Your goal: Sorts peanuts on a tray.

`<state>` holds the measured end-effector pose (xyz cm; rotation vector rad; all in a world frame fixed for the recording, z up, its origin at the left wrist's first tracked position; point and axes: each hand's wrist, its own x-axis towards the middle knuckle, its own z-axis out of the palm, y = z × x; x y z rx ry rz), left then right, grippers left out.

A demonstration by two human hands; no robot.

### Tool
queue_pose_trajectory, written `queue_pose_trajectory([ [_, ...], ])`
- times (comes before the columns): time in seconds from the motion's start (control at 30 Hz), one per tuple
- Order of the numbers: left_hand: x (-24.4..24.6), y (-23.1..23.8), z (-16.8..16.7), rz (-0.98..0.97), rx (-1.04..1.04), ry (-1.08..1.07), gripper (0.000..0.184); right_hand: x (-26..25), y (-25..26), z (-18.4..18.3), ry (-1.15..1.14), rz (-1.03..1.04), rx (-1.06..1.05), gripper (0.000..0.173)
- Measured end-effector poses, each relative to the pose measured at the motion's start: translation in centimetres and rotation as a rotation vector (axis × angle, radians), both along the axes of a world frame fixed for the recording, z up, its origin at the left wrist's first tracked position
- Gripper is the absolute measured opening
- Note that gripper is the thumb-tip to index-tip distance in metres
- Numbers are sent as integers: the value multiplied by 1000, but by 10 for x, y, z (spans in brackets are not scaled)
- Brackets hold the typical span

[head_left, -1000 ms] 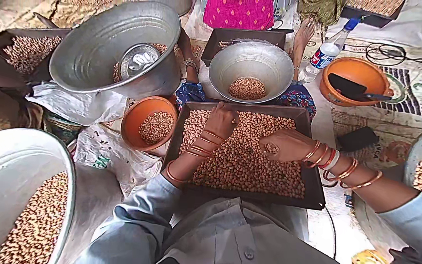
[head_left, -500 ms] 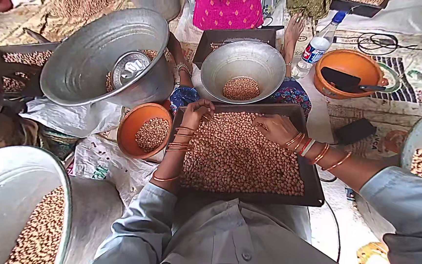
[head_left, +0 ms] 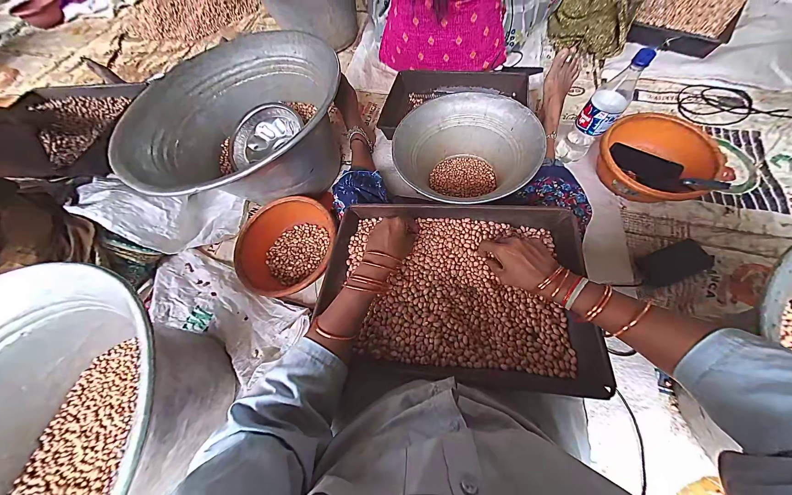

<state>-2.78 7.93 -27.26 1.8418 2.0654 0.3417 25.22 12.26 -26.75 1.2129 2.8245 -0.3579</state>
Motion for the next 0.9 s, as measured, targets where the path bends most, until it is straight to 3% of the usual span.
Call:
queue_pose_trajectory([
  [0.1,6,-2,19,-25,37,-261,14,-5,-3,20,-54,-24,-125,18],
  [0.2,19,1,25,-95,-210,-714,19,-10,-7,45,17,-10,-211,21],
  [0.27,34,4,24,-257,-399,-906,17,-14,-14,62,61,19,-242,25],
  [0.37,61,-2,22,-445,-617,-937,7,-17,-32,71,191,119,-220,22],
  [0.47,76,-14,25,-410,-688,-934,26,-19,-47,72,196,213,-203,24],
  [0.57,69,-13,21,-384,-655,-954,17,-16,-47,70,219,228,-168,23],
  [0.63,52,-7,22,-398,-546,-872,6,-10,-40,68,250,214,-142,23],
  [0.7,24,-4,34,-362,-398,-668,9,-2,-31,69,223,193,-127,25],
  [0.9,-60,-11,94,225,-169,253,26,13,-14,76,27,114,-202,29],
])
